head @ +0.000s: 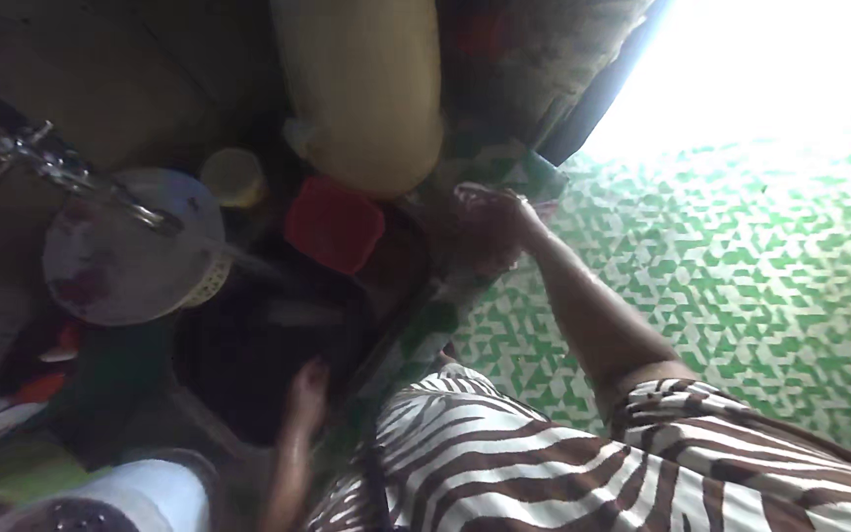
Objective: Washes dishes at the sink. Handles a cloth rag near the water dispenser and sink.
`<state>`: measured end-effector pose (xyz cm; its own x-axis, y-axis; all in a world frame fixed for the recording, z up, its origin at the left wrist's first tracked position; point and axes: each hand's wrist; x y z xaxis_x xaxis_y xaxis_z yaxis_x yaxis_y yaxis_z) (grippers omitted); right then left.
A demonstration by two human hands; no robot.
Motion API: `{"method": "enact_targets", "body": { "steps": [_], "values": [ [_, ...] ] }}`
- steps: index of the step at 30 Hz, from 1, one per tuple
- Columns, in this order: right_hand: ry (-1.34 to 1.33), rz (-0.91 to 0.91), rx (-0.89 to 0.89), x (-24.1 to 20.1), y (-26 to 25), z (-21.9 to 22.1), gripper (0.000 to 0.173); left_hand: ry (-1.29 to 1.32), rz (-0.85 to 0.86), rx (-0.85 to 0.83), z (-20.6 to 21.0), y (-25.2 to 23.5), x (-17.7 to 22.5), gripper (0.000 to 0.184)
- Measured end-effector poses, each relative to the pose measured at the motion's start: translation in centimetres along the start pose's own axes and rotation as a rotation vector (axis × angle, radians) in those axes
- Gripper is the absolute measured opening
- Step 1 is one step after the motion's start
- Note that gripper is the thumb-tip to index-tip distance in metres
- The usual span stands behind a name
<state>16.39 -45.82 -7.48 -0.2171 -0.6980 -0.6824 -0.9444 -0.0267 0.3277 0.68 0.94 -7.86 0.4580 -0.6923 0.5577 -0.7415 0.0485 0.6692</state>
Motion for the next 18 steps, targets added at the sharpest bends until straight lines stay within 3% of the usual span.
{"method": "enact_targets", "body": {
  "steps": [2,4,9,12,15,18],
  "values": [
    [0.072,0.172,-0.008,3.5,-0.6,0.7,0.063,0.005,0.026,0.029,-0.2,0.4,-0.4,0.044],
    [0.125,0.289,-0.037,3.8,0.6,2.9,0.077,-0.005,0.047,0.036,-0.2,0.8,-0.9,0.043],
    [0.222,0.269,-0.013,-0.9,6.9,12.2,0.087,-0.001,0.078,0.016,-0.1,1.7,-2.9,0.043],
    [0.218,0.256,-0.128,-5.0,10.7,16.8,0.093,-0.026,0.071,-0.015,0.0,1.9,-3.3,0.043],
    [0.168,0.218,-0.199,-8.0,13.0,20.2,0.091,-0.062,0.079,-0.041,-0.2,1.9,-3.6,0.043],
    [0.076,0.097,-0.135,-9.1,14.4,22.5,0.069,-0.103,0.127,-0.028,-0.4,1.9,-3.3,0.043]
  ]
}}
Point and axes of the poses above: each hand's wrist, its own y-axis away from the middle knuckle, its own z-axis out of the palm, x = y × z, and after that the axes turned 9 degrees about -x, right-handed
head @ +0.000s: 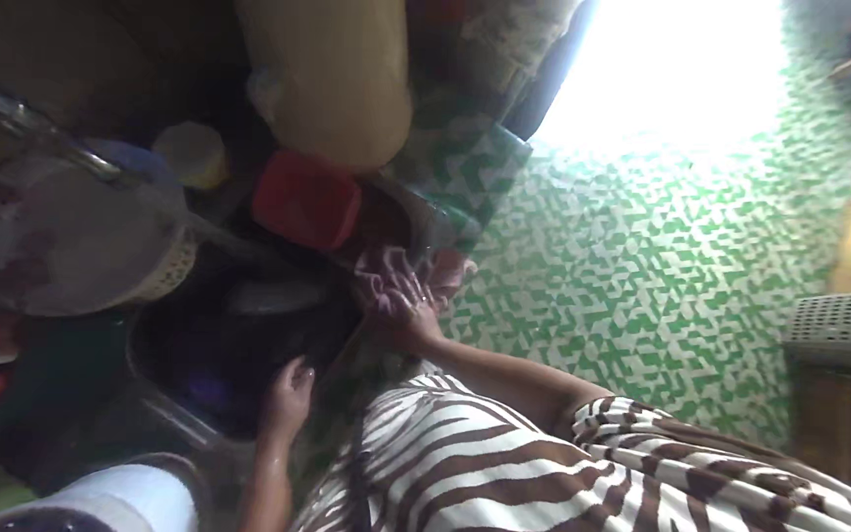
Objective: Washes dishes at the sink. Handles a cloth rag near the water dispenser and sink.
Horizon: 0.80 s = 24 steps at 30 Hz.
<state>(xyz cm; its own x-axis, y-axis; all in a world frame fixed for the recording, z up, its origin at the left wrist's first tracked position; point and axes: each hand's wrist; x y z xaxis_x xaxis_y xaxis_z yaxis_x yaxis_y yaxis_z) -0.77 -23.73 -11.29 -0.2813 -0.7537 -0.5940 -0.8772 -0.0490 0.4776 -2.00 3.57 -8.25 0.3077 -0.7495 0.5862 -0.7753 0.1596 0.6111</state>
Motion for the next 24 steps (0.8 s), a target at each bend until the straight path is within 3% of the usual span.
{"method": "enact_targets", "body": {
  "steps": [3,5,10,14,16,18,20,24],
  "values": [
    [-0.125,-0.112,0.084,-0.4,0.5,0.6,0.043,-0.05,0.046,-0.005,-0.1,-0.3,0.6,0.043],
    [-0.305,-0.128,0.043,-0.9,1.0,-0.6,0.043,-0.076,0.057,-0.007,-0.2,-0.2,1.4,0.042],
    [-0.83,0.158,0.042,-2.2,1.5,-8.3,0.05,-0.052,0.055,-0.028,-0.1,-0.4,3.1,0.044],
    [-1.021,0.12,0.147,1.2,-1.0,-16.0,0.046,-0.007,0.039,-0.026,0.2,-0.5,3.5,0.046],
    [-0.912,0.096,0.19,3.5,-3.9,-20.4,0.054,-0.011,-0.014,-0.013,0.2,-0.6,4.2,0.045],
    [-0.587,0.151,0.243,6.4,-8.2,-22.8,0.077,-0.008,-0.014,0.029,0.6,-1.2,4.0,0.043],
    [-0.21,0.193,0.233,8.7,-11.8,-21.9,0.094,0.028,-0.035,0.063,1.1,-1.7,4.2,0.041],
    [0.165,0.185,0.127,7.4,-14.1,-18.5,0.089,0.106,-0.116,0.092,1.9,-2.8,6.3,0.041]
  ]
}}
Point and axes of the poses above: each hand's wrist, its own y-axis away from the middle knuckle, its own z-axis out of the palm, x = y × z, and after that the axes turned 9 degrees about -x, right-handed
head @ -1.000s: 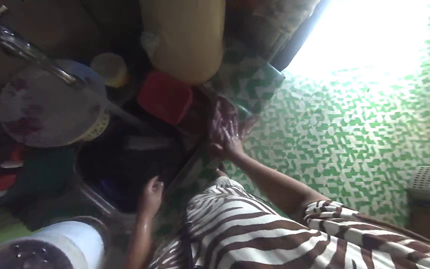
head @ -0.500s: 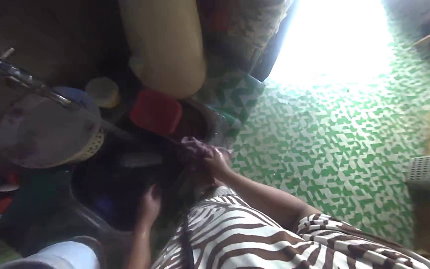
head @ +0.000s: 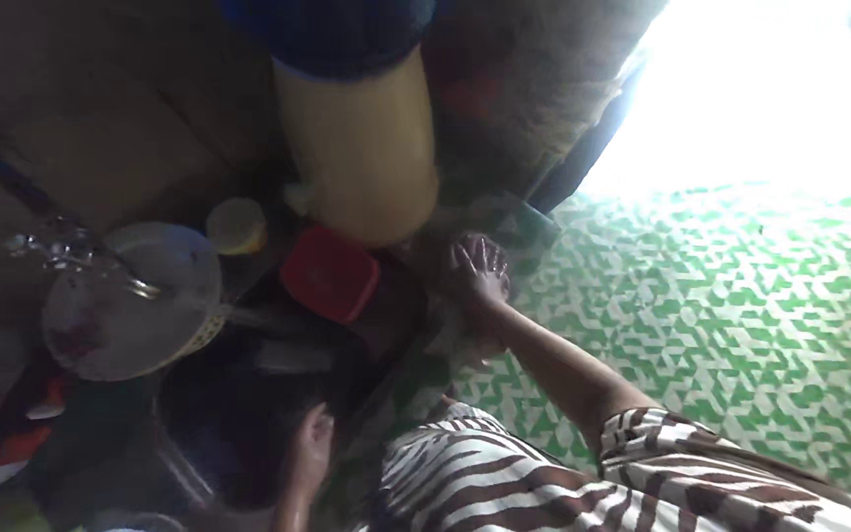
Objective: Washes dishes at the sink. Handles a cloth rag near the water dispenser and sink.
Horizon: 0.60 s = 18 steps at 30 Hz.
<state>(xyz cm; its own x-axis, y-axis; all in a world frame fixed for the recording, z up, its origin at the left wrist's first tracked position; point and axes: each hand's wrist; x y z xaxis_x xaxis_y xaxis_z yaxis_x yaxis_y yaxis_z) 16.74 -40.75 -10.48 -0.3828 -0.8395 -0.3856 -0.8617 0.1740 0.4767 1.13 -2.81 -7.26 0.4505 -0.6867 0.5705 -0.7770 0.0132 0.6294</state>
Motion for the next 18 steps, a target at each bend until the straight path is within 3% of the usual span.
{"method": "enact_targets", "body": {
  "steps": [3,5,8,11,14,18],
  "values": [
    [0.099,-0.128,0.115,1.2,-5.2,-0.7,0.075,0.004,-0.075,-0.02,0.6,-0.8,1.4,0.042],
    [0.096,-0.095,0.173,-0.1,-8.3,-3.7,0.091,-0.016,-0.112,-0.04,0.9,-1.2,2.0,0.044],
    [0.057,-0.059,0.239,-2.2,-11.1,-6.2,0.09,-0.023,-0.108,-0.01,0.9,-0.6,3.5,0.043],
    [0.063,-0.108,0.205,-2.9,-8.1,-4.7,0.082,-0.004,-0.157,0.002,1.5,-0.1,4.0,0.042],
    [0.022,-0.247,-0.04,-2.9,-3.6,-1.2,0.055,-0.021,-0.209,-0.021,2.6,-0.5,3.3,0.042],
    [0.006,-0.407,-0.163,-3.6,-3.0,-1.2,0.049,-0.025,-0.202,-0.019,3.1,-1.7,4.7,0.041]
  ]
}}
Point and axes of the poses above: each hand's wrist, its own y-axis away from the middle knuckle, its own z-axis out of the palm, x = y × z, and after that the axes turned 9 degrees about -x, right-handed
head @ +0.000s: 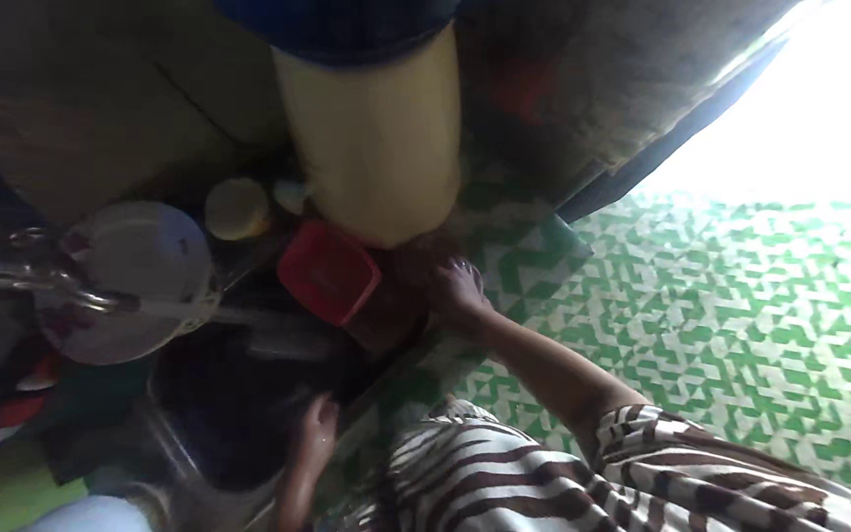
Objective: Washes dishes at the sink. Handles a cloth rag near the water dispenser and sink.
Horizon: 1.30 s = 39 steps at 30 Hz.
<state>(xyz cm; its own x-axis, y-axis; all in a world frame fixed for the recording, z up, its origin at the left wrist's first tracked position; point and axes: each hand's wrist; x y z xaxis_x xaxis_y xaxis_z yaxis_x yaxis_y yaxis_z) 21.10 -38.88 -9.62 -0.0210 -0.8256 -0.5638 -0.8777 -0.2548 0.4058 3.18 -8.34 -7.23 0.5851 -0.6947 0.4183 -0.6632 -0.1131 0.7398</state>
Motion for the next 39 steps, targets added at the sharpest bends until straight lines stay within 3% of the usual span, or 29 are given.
{"method": "enact_targets", "body": {
  "steps": [2,6,9,11,14,16,20,24,26,29,32,39],
  "values": [
    [0.027,-0.002,0.027,2.3,-0.9,-0.7,0.047,-0.015,0.025,0.019,-0.4,-0.2,1.5,0.041],
    [0.065,0.226,0.184,6.8,-4.1,-3.8,0.047,0.007,0.125,0.146,-0.7,0.5,2.9,0.037],
    [0.157,0.32,0.301,6.5,-7.4,-7.4,0.049,-0.041,0.148,0.175,-1.0,1.3,3.4,0.034],
    [0.19,0.23,0.476,6.4,-10.1,-9.2,0.043,-0.067,0.204,0.215,-1.2,1.6,3.5,0.033],
    [-0.026,0.07,0.463,4.1,-11.3,-13.4,0.043,-0.126,0.314,0.307,-2.3,1.3,5.2,0.03],
    [-0.26,0.029,0.479,3.6,-13.3,-14.4,0.043,-0.188,0.433,0.382,-4.3,0.4,8.6,0.031],
    [-0.164,0.164,0.595,2.4,-13.4,-11.6,0.041,-0.224,0.597,0.591,-8.4,-1.8,15.7,0.036],
    [-0.187,0.258,0.671,1.4,-9.9,-6.8,0.048,-0.329,0.502,0.611,-12.1,-3.9,21.8,0.057],
    [-0.16,0.271,0.64,1.2,-8.9,-4.1,0.061,-0.406,0.514,0.645,-13.8,-5.5,24.2,0.06],
    [-0.227,0.218,0.62,0.6,-7.8,-1.3,0.064,-0.47,0.391,0.584,-15.4,-6.7,27.3,0.055],
    [-0.248,0.2,0.611,-0.9,-6.8,-0.6,0.067,-0.485,0.32,0.534,-15.0,-6.7,29.0,0.039],
    [-0.307,0.139,0.345,-5.2,-5.3,1.2,0.045,-0.607,0.292,0.449,-15.7,-6.6,29.5,0.04]
  ]
}}
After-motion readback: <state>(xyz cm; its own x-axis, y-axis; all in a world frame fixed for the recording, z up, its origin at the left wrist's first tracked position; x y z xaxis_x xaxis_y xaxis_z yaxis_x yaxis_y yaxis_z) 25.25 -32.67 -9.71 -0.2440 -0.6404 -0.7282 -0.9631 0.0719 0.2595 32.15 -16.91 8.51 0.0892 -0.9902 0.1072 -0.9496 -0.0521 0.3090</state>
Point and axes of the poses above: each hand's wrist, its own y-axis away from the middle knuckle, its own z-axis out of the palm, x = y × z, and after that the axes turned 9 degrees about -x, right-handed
